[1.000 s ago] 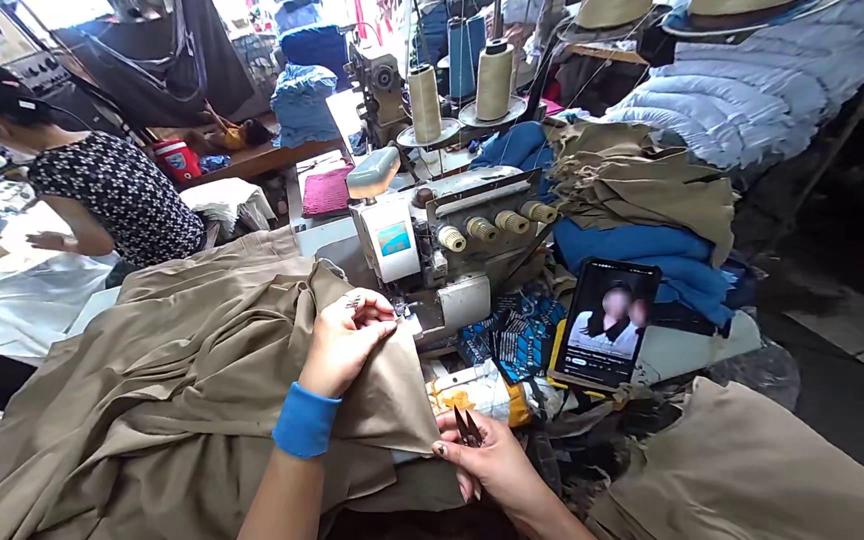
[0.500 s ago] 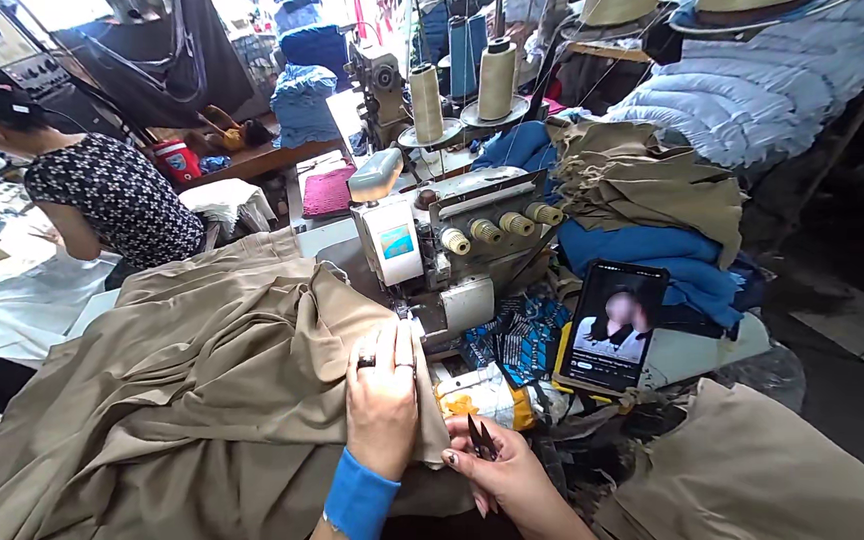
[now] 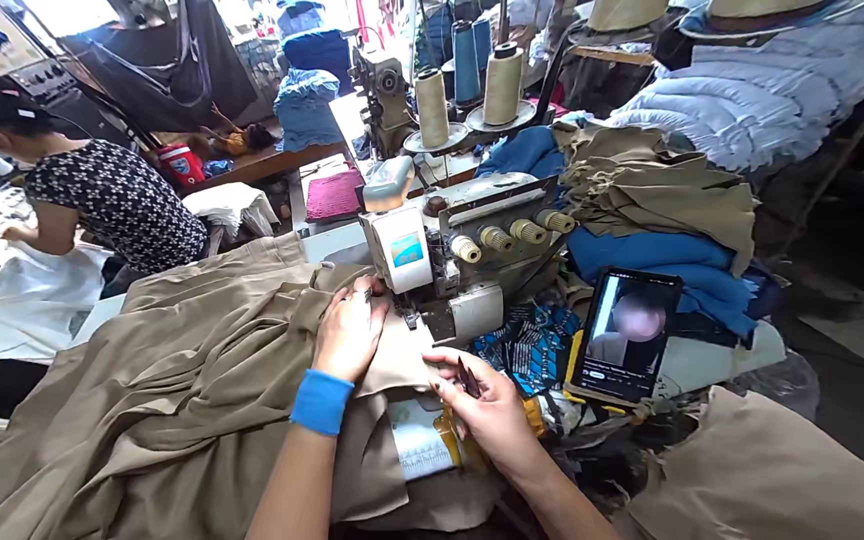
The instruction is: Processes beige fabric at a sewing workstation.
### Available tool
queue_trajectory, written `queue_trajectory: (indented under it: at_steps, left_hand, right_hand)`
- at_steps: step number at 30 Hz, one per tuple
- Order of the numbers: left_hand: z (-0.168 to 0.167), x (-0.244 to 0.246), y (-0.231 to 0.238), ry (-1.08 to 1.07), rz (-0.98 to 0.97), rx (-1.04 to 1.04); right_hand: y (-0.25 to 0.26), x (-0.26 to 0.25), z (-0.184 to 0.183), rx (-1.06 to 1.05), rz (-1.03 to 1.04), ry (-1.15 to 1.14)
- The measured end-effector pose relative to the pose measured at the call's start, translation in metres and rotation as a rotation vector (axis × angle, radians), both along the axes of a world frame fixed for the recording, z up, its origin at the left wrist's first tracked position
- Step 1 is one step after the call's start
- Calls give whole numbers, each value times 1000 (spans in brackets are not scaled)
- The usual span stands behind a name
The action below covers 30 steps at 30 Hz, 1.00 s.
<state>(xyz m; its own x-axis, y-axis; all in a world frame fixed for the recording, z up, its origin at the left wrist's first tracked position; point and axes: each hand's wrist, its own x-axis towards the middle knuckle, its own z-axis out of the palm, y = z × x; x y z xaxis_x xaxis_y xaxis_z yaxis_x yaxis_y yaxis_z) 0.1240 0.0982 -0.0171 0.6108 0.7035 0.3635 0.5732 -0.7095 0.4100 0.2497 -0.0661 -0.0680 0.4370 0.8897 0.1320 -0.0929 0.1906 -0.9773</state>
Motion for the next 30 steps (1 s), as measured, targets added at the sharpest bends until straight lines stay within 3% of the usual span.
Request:
queue_trajectory:
  at_steps: [6,8,11,13,17,20,23,25,28,30]
  left_hand:
    - [7,19,44,142,190,-2]
    - [1,13,50,106,259,1]
    - [3,0,52,32,406,-160]
    - [2,-20,45,-116,492,-197]
    - [3,-70,-5,-553,520,145]
    - [6,-95,-54,-695,336,356]
    - [16,-121,-80,-595,115,305]
    - [19,-146,-67,-526,87,204]
    - [11,-178,-29,-300,335,111]
    - [-9,-185,-3,-63,481,-19]
  right_hand:
    - [28,1,-16,121,-215,-499]
    - [26,-1,-22,126,-257,-583]
    - [23,0,-23,119,-266,-668]
    - [21,3,-13,95,-247,-710]
    - [31,-1,18,167,-273,-750]
    - [44,-18,41,202,-127,-694]
    - [52,-32,41,207,12,-751]
    - [38,-31,36,195,35,-804]
    - [12,-8,29,-9,36,-762]
    - [9,13,20,-102,-79,-758]
